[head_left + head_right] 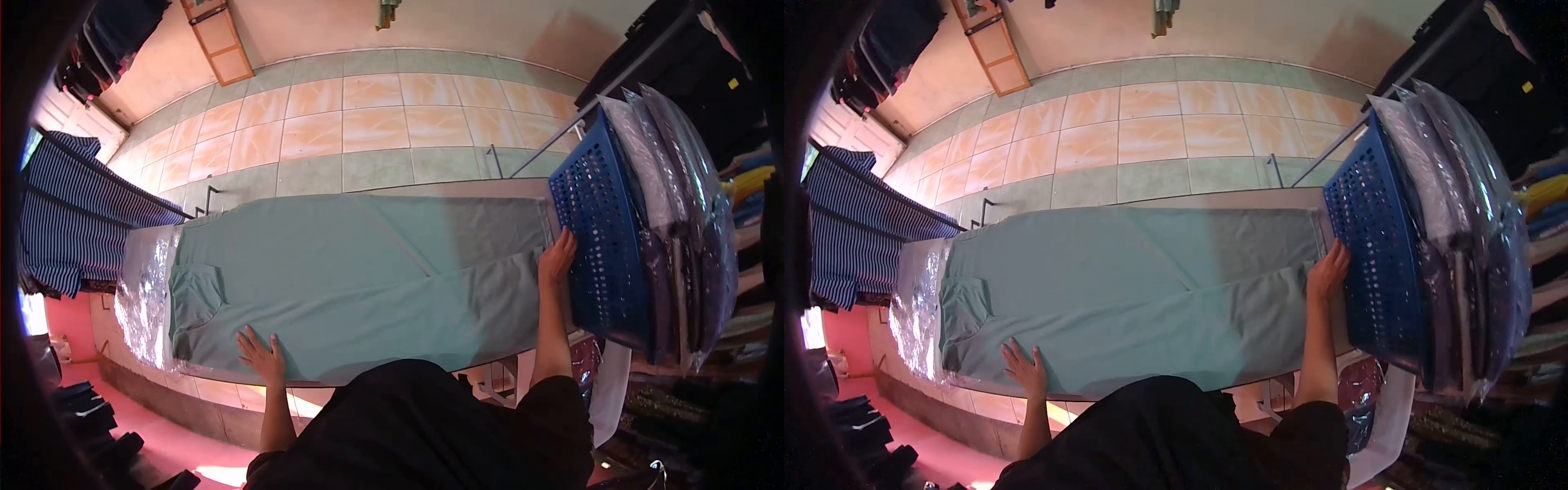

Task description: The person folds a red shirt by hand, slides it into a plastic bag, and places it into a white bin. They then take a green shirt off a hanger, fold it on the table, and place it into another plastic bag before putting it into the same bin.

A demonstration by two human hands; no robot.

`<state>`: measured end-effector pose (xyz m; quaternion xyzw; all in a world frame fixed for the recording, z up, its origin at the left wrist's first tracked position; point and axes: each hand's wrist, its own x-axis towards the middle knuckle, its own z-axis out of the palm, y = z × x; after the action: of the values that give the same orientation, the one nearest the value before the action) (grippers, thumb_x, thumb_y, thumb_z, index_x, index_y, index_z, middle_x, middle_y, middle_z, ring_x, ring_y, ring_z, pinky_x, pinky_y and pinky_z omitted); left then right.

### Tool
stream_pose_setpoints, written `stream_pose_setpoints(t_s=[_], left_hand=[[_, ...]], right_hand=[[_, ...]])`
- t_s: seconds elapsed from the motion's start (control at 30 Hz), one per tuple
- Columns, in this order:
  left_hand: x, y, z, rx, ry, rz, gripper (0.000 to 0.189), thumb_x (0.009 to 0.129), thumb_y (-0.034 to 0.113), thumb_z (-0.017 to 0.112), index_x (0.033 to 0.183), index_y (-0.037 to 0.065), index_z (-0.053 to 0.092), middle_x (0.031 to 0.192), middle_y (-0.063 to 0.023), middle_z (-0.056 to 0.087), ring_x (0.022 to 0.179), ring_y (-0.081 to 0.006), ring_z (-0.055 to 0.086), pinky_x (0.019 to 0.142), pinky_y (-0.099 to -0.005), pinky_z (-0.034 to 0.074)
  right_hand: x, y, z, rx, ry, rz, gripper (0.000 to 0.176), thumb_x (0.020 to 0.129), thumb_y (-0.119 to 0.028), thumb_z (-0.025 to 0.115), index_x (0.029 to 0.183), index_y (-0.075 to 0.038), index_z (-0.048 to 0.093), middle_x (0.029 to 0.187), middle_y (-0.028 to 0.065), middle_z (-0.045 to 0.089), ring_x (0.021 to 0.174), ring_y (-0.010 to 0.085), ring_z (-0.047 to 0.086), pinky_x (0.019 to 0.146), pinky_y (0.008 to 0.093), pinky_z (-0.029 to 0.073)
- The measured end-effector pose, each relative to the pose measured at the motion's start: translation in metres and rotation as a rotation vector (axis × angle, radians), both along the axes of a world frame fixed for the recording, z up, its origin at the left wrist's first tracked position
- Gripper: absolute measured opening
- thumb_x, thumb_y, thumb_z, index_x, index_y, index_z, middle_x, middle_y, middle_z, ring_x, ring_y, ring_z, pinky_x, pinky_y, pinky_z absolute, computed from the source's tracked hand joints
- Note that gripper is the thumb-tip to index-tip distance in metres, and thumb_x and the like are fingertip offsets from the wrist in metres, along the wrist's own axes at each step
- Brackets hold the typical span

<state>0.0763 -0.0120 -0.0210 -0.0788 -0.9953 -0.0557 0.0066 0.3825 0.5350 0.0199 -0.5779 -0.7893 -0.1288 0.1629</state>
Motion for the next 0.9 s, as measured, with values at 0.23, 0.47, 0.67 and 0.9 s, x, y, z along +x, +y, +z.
stream_pose_setpoints(t_s=[0.23, 0.47, 0.67, 0.9], left_hand=[[0.001, 0.01, 0.004, 0.006, 0.023, 0.044, 0.067, 0.081, 0.047, 0.044, 0.136, 0.013, 0.021, 0.141, -0.0161, 0.015, 0.129, -0.0353, 0.015, 0.098, -0.0593, 0.011], [-0.015, 0.016, 0.007, -0.08, 0.128, 0.117, 0.064, 0.079, 0.043, 0.05, 0.13, 0.01, 0.03, 0.132, -0.0173, 0.031, 0.122, -0.032, 0.028, 0.096, -0.0587, 0.016], [-0.12, -0.036, 0.019, 0.255, 0.326, 0.116, 0.049, 0.076, 0.016, 0.057, 0.119, 0.003, 0.038, 0.111, -0.0174, 0.047, 0.106, -0.0314, 0.043, 0.092, -0.0408, 0.031], [-0.238, -0.058, 0.03, 0.131, 0.316, 0.272, 0.052, 0.075, 0.017, 0.059, 0.12, 0.003, 0.037, 0.115, -0.017, 0.046, 0.104, -0.0328, 0.045, 0.087, -0.0432, 0.036]], right_hand=[[-0.087, -0.026, -0.043, -0.438, -0.133, 0.322, 0.058, 0.087, -0.039, 0.039, 0.134, -0.011, 0.022, 0.14, 0.0144, 0.018, 0.129, 0.033, 0.016, 0.101, 0.0509, 0.015], [-0.097, 0.038, -0.068, -0.284, 0.023, 0.626, 0.058, 0.079, -0.033, 0.055, 0.127, -0.006, 0.035, 0.13, 0.0171, 0.033, 0.12, 0.0342, 0.031, 0.097, 0.0478, 0.024], [-0.039, 0.009, -0.001, -0.332, 0.002, 0.804, 0.043, 0.07, -0.02, 0.063, 0.108, -0.004, 0.05, 0.104, 0.0141, 0.049, 0.101, 0.0318, 0.043, 0.091, 0.0414, 0.032], [-0.023, -0.01, 0.022, -0.309, -0.267, 0.522, 0.029, 0.06, -0.003, 0.064, 0.088, -0.003, 0.055, 0.096, 0.0129, 0.048, 0.096, 0.0306, 0.045, 0.085, 0.0398, 0.036]])
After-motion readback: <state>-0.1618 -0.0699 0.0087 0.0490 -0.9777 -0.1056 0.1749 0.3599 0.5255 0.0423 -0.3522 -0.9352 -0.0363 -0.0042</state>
